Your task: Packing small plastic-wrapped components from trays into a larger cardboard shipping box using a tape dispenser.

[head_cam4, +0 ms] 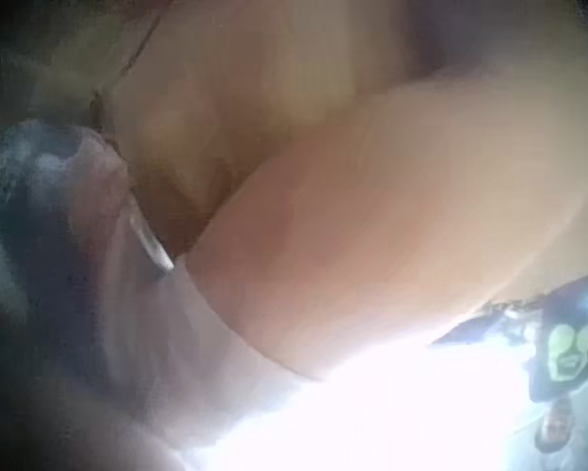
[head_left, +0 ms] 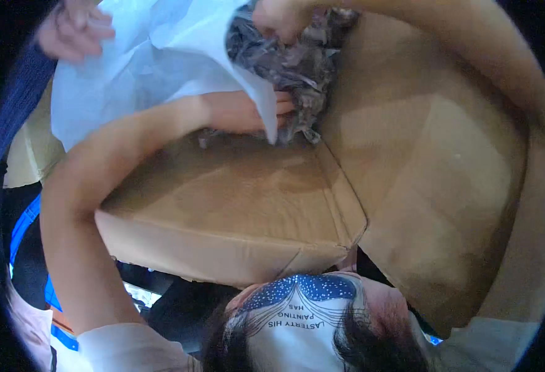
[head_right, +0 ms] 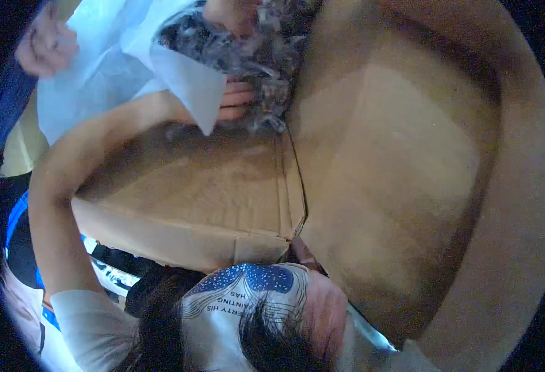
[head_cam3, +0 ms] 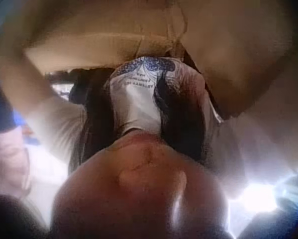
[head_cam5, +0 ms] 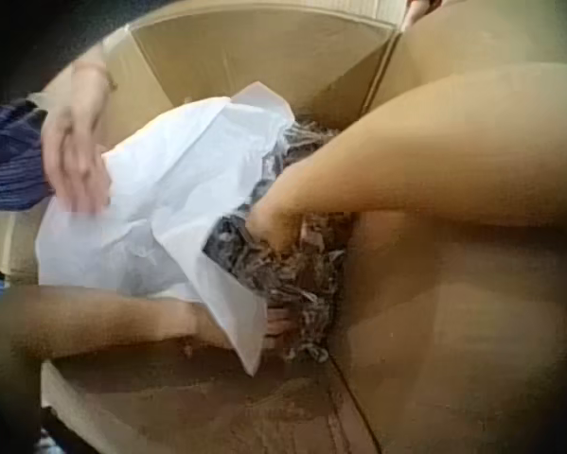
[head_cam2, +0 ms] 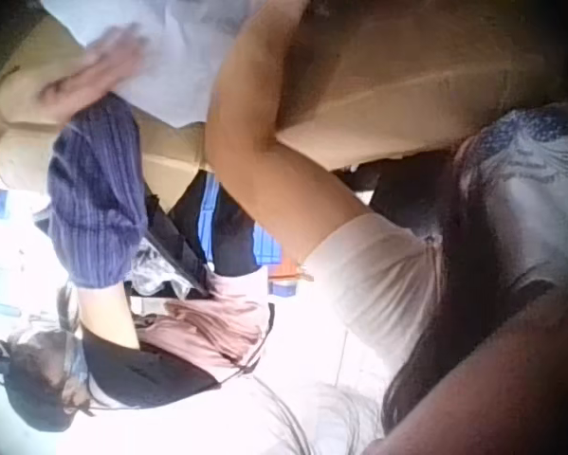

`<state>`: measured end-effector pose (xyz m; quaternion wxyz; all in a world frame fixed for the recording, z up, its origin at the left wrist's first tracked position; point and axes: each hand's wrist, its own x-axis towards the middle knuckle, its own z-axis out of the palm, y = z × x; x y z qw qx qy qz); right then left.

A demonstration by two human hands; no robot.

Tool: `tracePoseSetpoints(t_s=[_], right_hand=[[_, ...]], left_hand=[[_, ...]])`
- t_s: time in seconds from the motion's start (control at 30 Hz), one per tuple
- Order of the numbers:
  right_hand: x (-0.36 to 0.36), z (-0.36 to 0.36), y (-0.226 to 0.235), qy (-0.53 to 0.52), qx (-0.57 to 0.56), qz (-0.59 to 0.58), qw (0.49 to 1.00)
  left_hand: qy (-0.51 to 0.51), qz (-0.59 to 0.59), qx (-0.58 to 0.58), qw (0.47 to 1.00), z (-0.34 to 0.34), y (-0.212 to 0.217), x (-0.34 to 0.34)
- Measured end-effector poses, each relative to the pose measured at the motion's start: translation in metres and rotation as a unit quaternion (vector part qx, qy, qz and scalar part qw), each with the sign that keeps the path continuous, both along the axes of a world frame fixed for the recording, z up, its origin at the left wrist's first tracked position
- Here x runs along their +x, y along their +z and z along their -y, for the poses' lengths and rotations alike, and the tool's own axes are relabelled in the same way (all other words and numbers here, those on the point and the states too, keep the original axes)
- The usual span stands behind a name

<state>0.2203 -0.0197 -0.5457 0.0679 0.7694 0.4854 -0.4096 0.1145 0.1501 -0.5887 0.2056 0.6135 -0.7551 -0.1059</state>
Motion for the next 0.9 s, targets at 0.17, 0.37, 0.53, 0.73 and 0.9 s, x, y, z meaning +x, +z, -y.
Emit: tracePoseSetpoints(t_s=[0.17,0.37,0.53,0.73,0.9], right_hand=[[-0.014,-0.019,0.046,0.072,-0.011,-0.041,0.997],[-0.091,-0.038,-0.012,0.161,0.085,-0.134,0.974],[-0.06,-0.045,-0.012,-0.073,-0.071,-0.298,0.949],[-0.077,-0.098,0.025,0.141,-0.376,-0.222,0.888],[-0.082,-0.099,0.002,0.026,-0.295,-0.266,0.917]], left_hand=[[0.091,-0.16,0.228,0.956,-0.05,0.037,0.031],[0.189,-0.086,0.208,0.956,-0.075,0.015,0.063],[0.263,-0.062,0.199,0.942,-0.054,0.03,0.091],[0.303,-0.122,0.252,0.911,-0.048,0.035,0.098],[0.318,-0.106,0.314,0.889,-0.052,0.042,0.1]])
